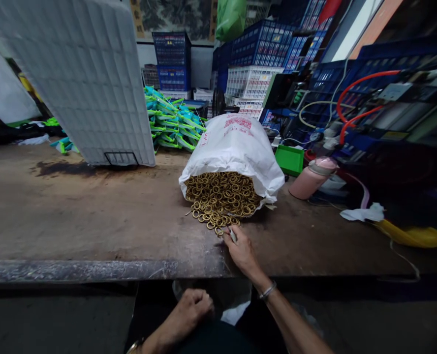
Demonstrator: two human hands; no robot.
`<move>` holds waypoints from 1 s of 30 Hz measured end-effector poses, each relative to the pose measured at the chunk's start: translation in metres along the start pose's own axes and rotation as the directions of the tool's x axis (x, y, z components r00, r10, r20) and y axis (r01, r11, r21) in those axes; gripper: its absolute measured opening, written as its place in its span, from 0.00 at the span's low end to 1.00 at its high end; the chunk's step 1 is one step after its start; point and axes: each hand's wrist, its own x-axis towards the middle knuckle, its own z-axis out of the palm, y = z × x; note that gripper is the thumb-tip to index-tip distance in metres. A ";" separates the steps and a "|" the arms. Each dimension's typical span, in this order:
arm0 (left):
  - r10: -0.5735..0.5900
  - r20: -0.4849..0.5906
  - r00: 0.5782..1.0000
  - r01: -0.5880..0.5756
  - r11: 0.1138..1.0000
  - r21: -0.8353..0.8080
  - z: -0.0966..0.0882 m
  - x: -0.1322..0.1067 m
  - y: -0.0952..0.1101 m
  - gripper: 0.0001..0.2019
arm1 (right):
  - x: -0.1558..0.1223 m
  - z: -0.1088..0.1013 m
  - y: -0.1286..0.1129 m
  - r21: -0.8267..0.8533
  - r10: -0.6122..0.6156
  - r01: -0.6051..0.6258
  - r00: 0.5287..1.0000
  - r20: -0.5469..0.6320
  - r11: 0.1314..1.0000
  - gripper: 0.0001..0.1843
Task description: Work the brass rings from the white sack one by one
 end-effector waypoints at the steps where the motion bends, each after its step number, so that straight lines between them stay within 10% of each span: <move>1: 0.017 0.005 1.000 -0.017 1.000 0.003 0.001 -0.005 0.010 0.16 | -0.003 0.001 -0.002 0.063 -0.011 0.010 1.000 0.018 0.998 0.08; 8: 0.204 -0.447 0.871 -0.287 0.949 -0.127 0.002 0.012 0.056 0.21 | -0.025 0.009 -0.022 0.244 -0.061 0.006 0.975 0.215 0.970 0.05; 17: 0.172 -0.377 0.910 -0.237 0.963 -0.132 -0.003 0.024 0.064 0.17 | -0.029 0.010 -0.033 0.357 -0.042 -0.103 0.926 0.376 0.928 0.12; 30: 0.095 -0.234 0.967 -0.164 0.942 -0.293 -0.006 0.022 0.056 0.17 | -0.026 0.015 -0.029 0.102 -0.007 -0.022 0.959 0.282 0.995 0.12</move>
